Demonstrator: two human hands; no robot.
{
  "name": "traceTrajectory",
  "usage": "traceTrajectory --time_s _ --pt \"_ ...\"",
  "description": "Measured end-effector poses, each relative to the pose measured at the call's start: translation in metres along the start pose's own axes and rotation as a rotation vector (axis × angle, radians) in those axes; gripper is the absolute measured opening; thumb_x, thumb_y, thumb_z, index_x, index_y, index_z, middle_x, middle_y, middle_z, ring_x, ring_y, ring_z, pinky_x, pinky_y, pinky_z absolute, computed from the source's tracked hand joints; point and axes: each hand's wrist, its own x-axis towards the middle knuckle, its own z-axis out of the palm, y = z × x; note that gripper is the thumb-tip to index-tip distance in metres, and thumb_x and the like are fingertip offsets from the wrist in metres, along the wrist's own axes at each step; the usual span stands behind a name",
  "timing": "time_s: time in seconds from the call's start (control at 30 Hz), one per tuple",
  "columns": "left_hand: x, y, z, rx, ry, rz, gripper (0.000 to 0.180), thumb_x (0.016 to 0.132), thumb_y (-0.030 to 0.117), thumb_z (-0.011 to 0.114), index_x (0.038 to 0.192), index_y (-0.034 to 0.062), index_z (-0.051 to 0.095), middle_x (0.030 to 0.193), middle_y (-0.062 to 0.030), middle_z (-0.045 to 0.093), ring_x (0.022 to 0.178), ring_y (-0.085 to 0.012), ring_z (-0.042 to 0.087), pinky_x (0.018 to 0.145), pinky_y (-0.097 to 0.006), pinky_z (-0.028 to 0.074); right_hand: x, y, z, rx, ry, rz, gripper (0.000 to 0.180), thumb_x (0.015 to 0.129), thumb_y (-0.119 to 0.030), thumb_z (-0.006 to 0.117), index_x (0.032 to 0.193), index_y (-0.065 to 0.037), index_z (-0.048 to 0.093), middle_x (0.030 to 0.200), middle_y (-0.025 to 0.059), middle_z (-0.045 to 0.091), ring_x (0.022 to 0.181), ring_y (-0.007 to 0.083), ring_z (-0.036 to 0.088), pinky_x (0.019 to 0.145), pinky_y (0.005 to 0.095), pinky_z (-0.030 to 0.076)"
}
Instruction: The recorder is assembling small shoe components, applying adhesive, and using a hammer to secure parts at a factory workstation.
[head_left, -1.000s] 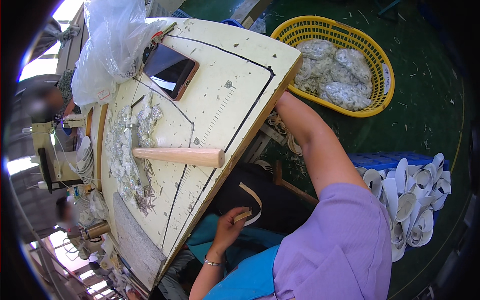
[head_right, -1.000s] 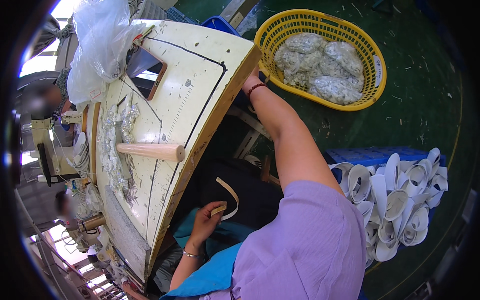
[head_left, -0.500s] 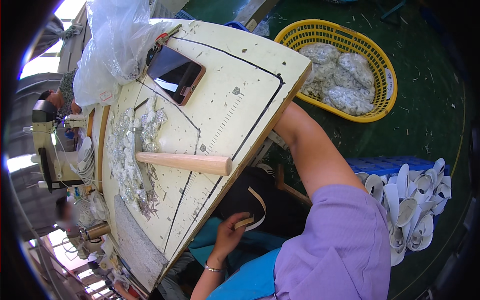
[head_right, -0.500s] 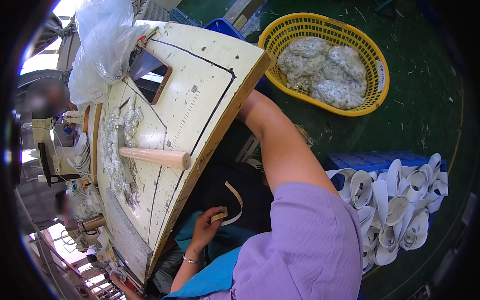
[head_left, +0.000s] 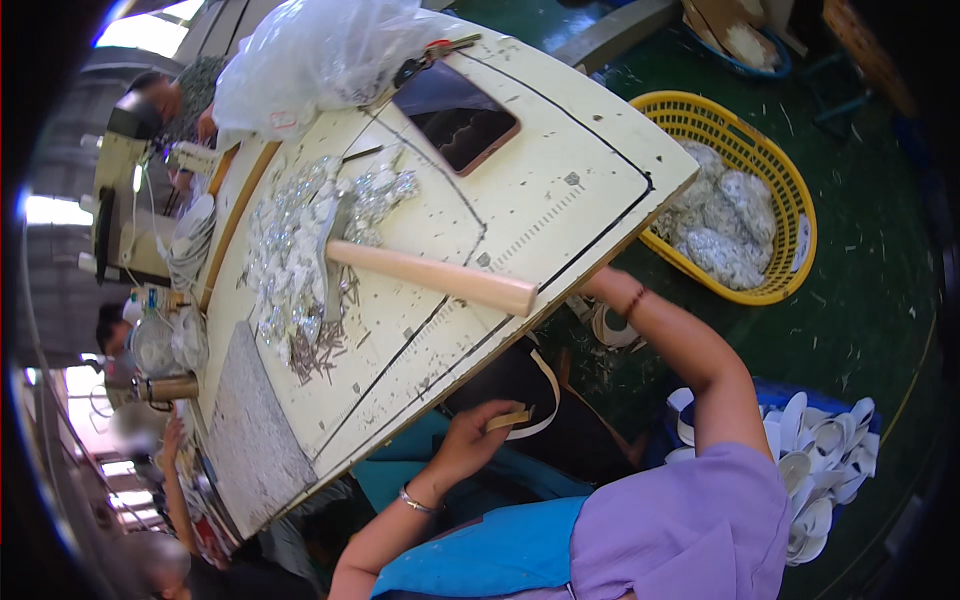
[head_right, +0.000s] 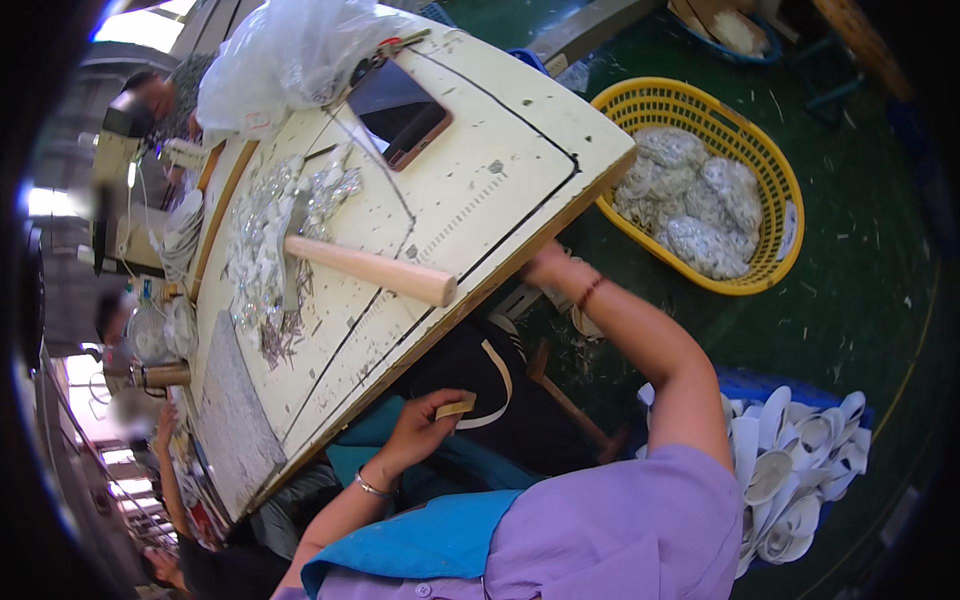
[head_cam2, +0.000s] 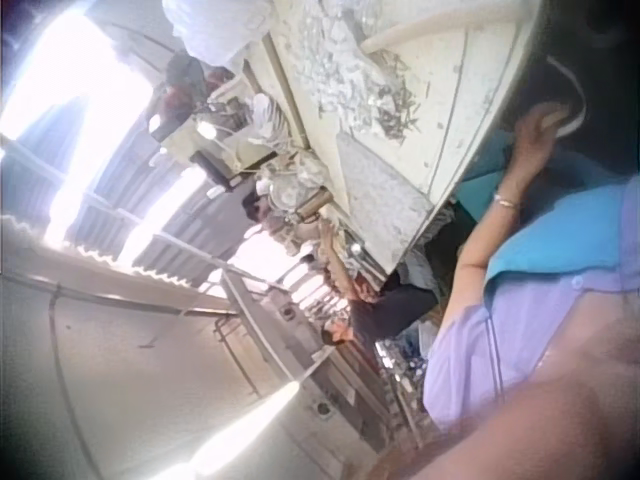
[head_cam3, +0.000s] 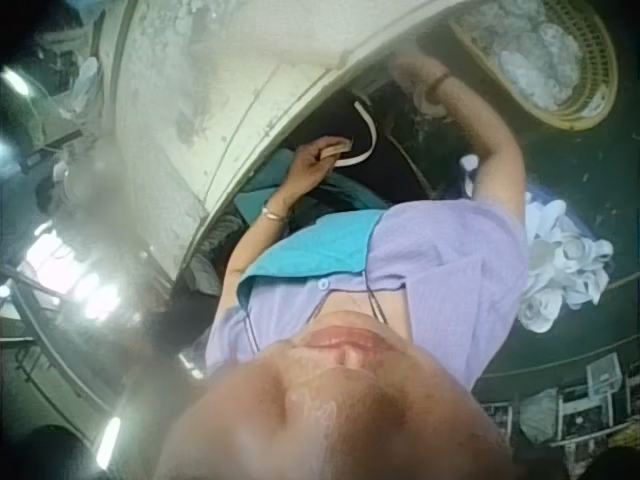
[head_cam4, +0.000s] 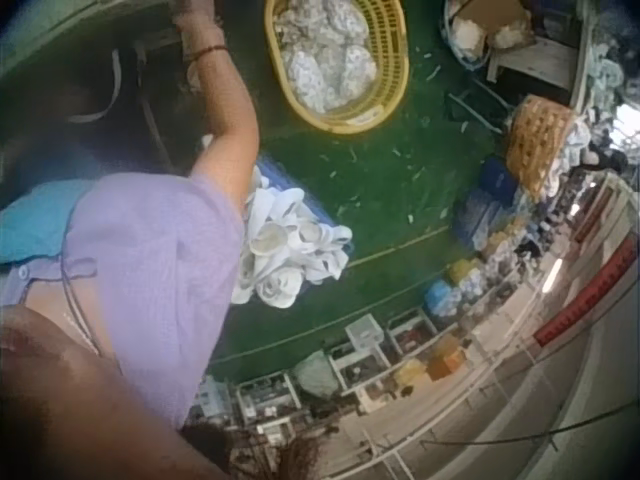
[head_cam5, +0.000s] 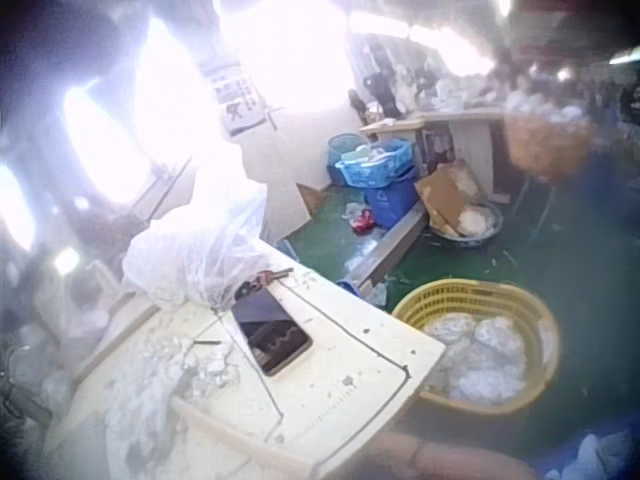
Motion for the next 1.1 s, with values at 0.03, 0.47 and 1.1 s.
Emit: traceTrajectory --time_s 0.03,0.47,1.1 --pt "0.001 0.005 0.001 -0.008 0.022 0.014 0.027 0.085 0.003 0.053 0.112 0.0035 0.059 0.082 0.0018 0.06 0.065 -0.0038 0.048 0.058 -0.018 0.041 -0.005 -0.001 0.0 -0.01 -0.021 -0.006 0.026 0.084 -0.025 0.058 0.098 -0.003 0.061 0.089 0.0108 0.065 0.077 0.0235 0.062 0.068 0.0357 0.049" --pt "-0.042 0.023 -0.009 -0.445 0.018 0.175 0.037 0.083 0.008 0.055 0.12 0.0013 0.052 0.099 -0.0067 0.06 0.085 -0.0104 0.057 0.074 -0.023 0.046 -0.097 -0.146 0.008 0.223 -0.786 0.212 0.022 0.086 -0.019 0.059 0.098 0.0 0.063 0.074 0.0021 0.065 0.066 0.0057 0.058 0.06 0.0207 0.045" --pt "-0.161 -0.093 -0.02 -0.647 0.231 0.04 0.027 0.088 0.006 0.048 0.113 -0.0013 0.055 0.094 -0.0092 0.064 0.081 -0.0116 0.058 0.073 -0.023 0.046 0.097 -0.271 -0.058 -1.034 0.368 0.065 0.042 0.081 -0.038 0.055 0.106 -0.005 0.061 0.104 0.0161 0.062 0.1 0.0287 0.058 0.084 0.0384 0.046"
